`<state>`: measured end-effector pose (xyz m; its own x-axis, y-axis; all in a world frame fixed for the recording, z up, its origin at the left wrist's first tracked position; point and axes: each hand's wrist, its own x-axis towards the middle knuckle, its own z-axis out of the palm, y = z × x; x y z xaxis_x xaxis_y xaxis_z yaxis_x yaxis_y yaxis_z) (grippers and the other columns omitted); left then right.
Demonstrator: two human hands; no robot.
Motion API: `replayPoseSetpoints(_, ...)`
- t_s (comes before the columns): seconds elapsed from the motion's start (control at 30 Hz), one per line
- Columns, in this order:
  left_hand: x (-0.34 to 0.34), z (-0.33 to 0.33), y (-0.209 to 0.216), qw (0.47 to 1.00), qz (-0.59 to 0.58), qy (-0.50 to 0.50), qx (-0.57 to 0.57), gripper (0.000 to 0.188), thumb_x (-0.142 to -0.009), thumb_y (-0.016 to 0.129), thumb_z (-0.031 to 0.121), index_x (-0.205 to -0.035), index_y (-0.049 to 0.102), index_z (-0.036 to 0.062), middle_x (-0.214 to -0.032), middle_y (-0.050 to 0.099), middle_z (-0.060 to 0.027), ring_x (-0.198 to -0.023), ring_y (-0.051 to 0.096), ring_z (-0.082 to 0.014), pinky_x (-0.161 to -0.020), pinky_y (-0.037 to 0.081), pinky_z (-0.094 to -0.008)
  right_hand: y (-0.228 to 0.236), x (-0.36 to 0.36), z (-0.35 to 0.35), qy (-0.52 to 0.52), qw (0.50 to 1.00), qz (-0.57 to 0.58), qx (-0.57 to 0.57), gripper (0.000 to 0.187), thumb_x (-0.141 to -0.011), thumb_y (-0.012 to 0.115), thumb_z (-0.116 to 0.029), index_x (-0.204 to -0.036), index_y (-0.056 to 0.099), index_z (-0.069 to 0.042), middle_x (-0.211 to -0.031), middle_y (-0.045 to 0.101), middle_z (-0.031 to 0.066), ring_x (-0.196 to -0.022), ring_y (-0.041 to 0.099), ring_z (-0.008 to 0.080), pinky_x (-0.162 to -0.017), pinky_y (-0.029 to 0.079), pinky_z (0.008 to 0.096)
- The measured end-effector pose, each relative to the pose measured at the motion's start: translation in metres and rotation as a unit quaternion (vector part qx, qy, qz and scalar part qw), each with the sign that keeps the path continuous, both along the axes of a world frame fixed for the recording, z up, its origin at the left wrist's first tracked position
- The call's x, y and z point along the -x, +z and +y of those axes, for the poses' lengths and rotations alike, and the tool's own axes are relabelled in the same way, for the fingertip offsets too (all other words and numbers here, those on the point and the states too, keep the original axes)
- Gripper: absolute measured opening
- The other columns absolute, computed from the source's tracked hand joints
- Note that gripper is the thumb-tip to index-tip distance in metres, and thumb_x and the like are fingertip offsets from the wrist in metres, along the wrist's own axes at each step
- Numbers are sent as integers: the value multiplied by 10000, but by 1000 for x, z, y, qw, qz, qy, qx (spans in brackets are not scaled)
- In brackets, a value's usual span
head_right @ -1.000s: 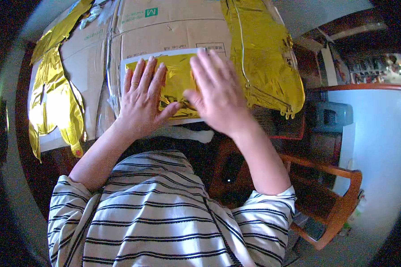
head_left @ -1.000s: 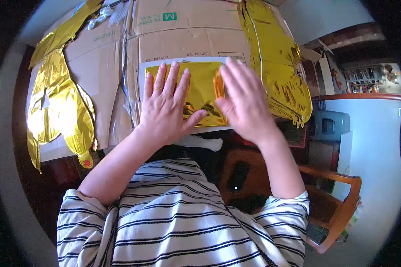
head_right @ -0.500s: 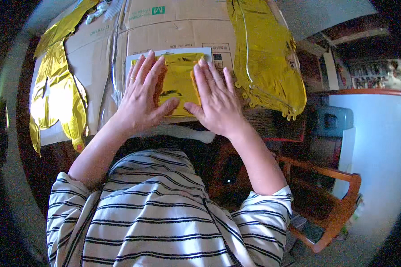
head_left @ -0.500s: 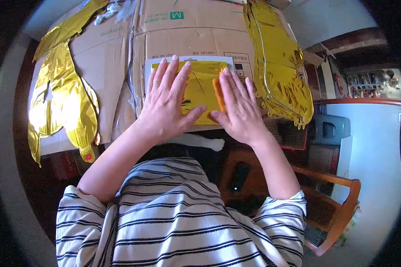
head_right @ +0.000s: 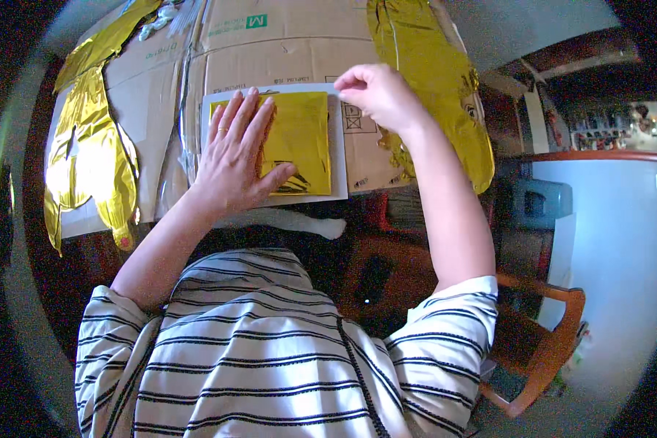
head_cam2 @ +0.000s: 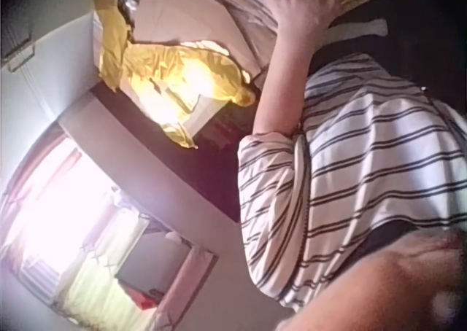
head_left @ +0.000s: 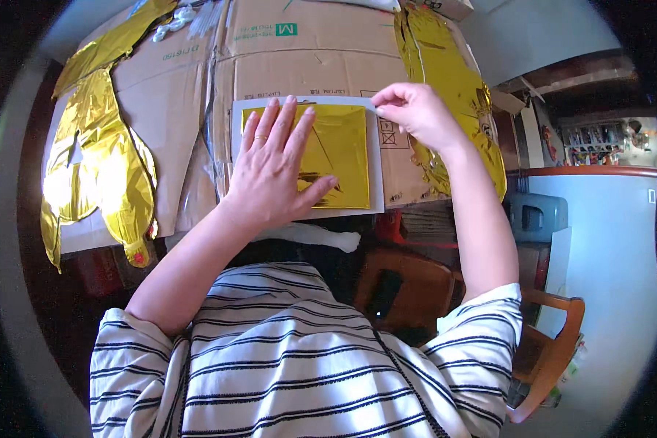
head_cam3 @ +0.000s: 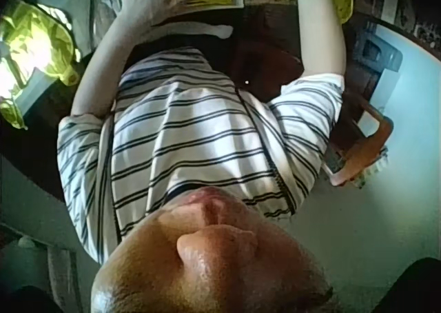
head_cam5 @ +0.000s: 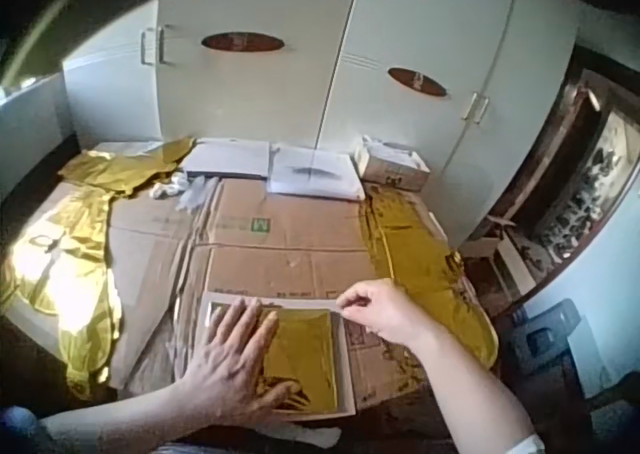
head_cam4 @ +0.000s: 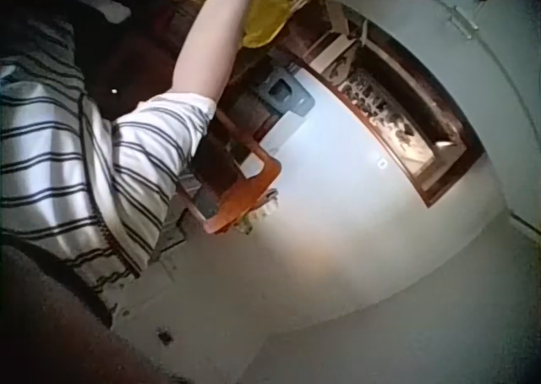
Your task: The recorder is inspecting, folding, and preparing gold foil letter balloons for packaging on a cardboard-covered surface.
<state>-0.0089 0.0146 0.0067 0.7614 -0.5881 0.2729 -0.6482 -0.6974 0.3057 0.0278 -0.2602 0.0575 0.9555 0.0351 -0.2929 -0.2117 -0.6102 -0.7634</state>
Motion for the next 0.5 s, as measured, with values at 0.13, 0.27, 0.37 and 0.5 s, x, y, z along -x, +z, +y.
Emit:
replayPoseSetpoints(0.13, 0, 1, 3, 1000, -6, -4, -4, 917, -884, 607, 594, -1533, 311, 19, -1564, 307, -273, -1479, 238, -449, -1212, 153, -554, -3, -22, 0, 145, 989, -10, -2, 175, -886, 698, -70, -1056, 724, -40, -846, 664, -37, -764, 572, 41, -693, 472, 215)
replayPoseSetpoints(0.27, 1, 1, 5, 1000, 5, -4, 3, 912, -891, 602, 589, -1536, 307, 16, -1568, 302, -272, -1482, 231, -447, -1212, 154, -552, -5, -31, -2, 167, 986, 9, -8, 164, -882, 697, -62, -1042, 718, -32, -849, 669, -32, -765, 573, 42, -701, 474, 218)
replayPoseSetpoints(0.37, 0, 2, 4, 1000, 4, -5, 6, 905, -896, 597, 588, -1535, 311, 15, -1568, 304, -270, -1483, 231, -444, -1211, 156, -551, 0, -34, 0, 178, 984, 25, -5, 149, -883, 689, -55, -1026, 713, -25, -851, 670, -28, -771, 575, 45, -712, 477, 220)
replayPoseSetpoints(0.5, 0, 2, 4, 1000, 3, -3, 7, 897, -899, 592, 592, -1530, 323, 15, -1567, 311, -266, -1484, 233, -440, -1210, 158, -551, 0, -38, 0, 197, 980, 39, -15, 144, -884, 677, -49, -1020, 711, -18, -856, 675, -20, -775, 580, 55, -724, 483, 227)
